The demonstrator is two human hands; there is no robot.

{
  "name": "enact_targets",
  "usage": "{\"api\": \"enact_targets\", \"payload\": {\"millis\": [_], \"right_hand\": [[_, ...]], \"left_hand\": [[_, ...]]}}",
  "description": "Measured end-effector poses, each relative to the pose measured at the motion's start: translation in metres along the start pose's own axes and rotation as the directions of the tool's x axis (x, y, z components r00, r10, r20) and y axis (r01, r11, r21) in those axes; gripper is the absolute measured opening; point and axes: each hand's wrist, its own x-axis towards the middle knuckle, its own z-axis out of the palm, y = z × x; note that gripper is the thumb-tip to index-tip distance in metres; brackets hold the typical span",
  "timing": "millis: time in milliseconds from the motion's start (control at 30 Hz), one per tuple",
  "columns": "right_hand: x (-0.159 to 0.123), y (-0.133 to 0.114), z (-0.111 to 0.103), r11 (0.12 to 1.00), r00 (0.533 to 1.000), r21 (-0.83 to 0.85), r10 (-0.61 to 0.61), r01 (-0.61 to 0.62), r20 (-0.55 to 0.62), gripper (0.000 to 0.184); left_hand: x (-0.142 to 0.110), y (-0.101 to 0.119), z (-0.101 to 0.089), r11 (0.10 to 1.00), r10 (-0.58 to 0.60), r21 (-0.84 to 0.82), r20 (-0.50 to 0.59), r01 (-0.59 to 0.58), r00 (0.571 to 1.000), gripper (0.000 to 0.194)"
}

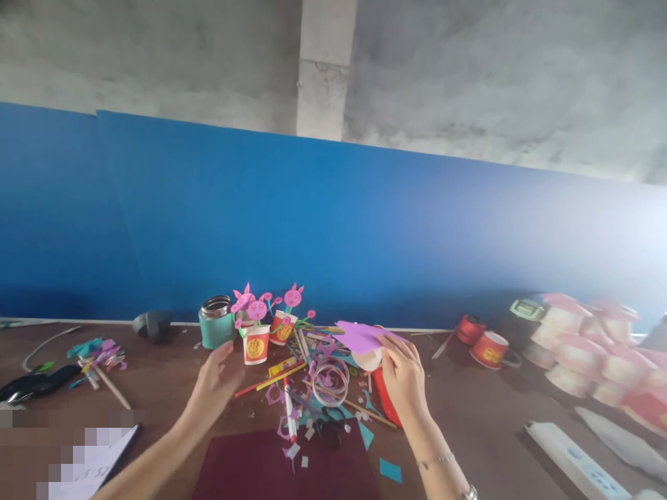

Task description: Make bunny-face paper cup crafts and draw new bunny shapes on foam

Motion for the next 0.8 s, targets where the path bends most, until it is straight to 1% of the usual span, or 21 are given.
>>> {"api": "enact_targets", "payload": {"millis": [33,67,100,133,167,200,267,300,333,367,433,500,567,600,633,667,700,733,767,800], "right_hand": [[-0.011,0.004,-0.003,1.0,1.0,-0.024,-0.014,0.014,-0.011,0.032],[-0.022,0.008,-0.006,0.998,1.0,-0.057,-0.023,0.022,-0.015,0.033],[-0.032,0.011,-0.008,0.995,0.999,-0.097,-0.026,0.024,-0.024,0.033],[-0.043,0.015,-0.01,0.99,1.0,-0.136,-0.023,0.021,-0.007,0.033],[-0.052,0.019,-0.01,0.986,1.0,-0.167,-0.006,0.008,0.014,0.034],[-0.06,0.022,-0.011,0.981,0.999,-0.193,0.014,-0.008,0.032,0.034],[-0.073,0.027,-0.011,0.97,0.996,-0.238,0.063,-0.046,0.062,0.035],[-0.077,0.029,-0.011,0.963,0.992,-0.259,0.093,-0.069,0.081,0.036],[-0.081,0.031,-0.011,0.956,0.987,-0.28,0.126,-0.093,0.104,0.036],[-0.084,0.032,-0.011,0.947,0.978,-0.299,0.164,-0.119,0.13,0.037],[-0.088,0.035,-0.013,0.926,0.951,-0.334,0.25,-0.178,0.184,0.039],[-0.091,0.038,-0.016,0.895,0.911,-0.373,0.344,-0.245,0.228,0.041],[-0.09,0.04,-0.022,0.854,0.868,-0.426,0.429,-0.298,0.252,0.04],[-0.089,0.04,-0.024,0.833,0.856,-0.455,0.456,-0.314,0.243,0.039],[-0.086,0.037,-0.026,0.816,0.856,-0.478,0.469,-0.325,0.218,0.038],[-0.082,0.032,-0.027,0.809,0.867,-0.486,0.464,-0.331,0.183,0.037],[-0.077,0.024,-0.027,0.815,0.888,-0.476,0.44,-0.332,0.135,0.037],[-0.071,0.013,-0.026,0.845,0.908,-0.422,0.406,-0.329,0.106,0.036],[-0.067,-0.002,-0.023,0.898,0.924,-0.319,0.358,-0.302,0.133,0.035],[-0.063,-0.021,-0.019,0.95,0.93,-0.18,0.293,-0.256,0.221,0.034]], "left_hand": [[-0.021,0.001,0.005,0.994,0.113,0.013,0.003,-0.113,0.994,0.047],[-0.042,0.0,0.011,0.971,0.234,0.026,0.087,-0.237,0.968,0.045],[-0.061,-0.003,0.019,0.928,0.358,0.033,0.2,-0.372,0.912,0.049],[-0.079,-0.007,0.027,0.871,0.458,0.032,0.308,-0.49,0.834,0.056],[-0.093,-0.011,0.036,0.821,0.508,0.036,0.413,-0.57,0.756,0.062],[-0.103,-0.016,0.043,0.774,0.524,0.05,0.51,-0.631,0.682,0.063],[-0.113,-0.02,0.051,0.722,0.478,0.105,0.638,-0.683,0.603,0.061],[-0.114,-0.019,0.051,0.707,0.456,0.107,0.687,-0.699,0.566,0.062],[-0.113,-0.016,0.049,0.697,0.438,0.104,0.723,-0.71,0.535,0.062],[-0.111,-0.012,0.045,0.695,0.422,0.1,0.745,-0.712,0.517,0.063],[-0.107,-0.003,0.037,0.707,0.401,0.095,0.762,-0.701,0.508,0.065],[-0.106,0.0,0.032,0.73,0.401,0.068,0.764,-0.681,0.506,0.066],[-0.107,-0.005,0.033,0.76,0.421,0.019,0.747,-0.65,0.515,0.069],[-0.109,-0.008,0.035,0.776,0.436,-0.01,0.73,-0.63,0.526,0.071],[-0.11,-0.012,0.037,0.797,0.447,-0.032,0.702,-0.603,0.554,0.075],[-0.112,-0.015,0.039,0.82,0.449,-0.047,0.671,-0.57,0.59,0.081],[-0.113,-0.017,0.039,0.85,0.434,-0.051,0.633,-0.525,0.641,0.086],[-0.114,-0.018,0.038,0.882,0.4,-0.045,0.598,-0.469,0.694,0.089],[-0.114,-0.017,0.037,0.913,0.353,-0.036,0.571,-0.407,0.741,0.089],[-0.114,-0.015,0.035,0.939,0.298,-0.024,0.555,-0.344,0.776,0.085]]}}
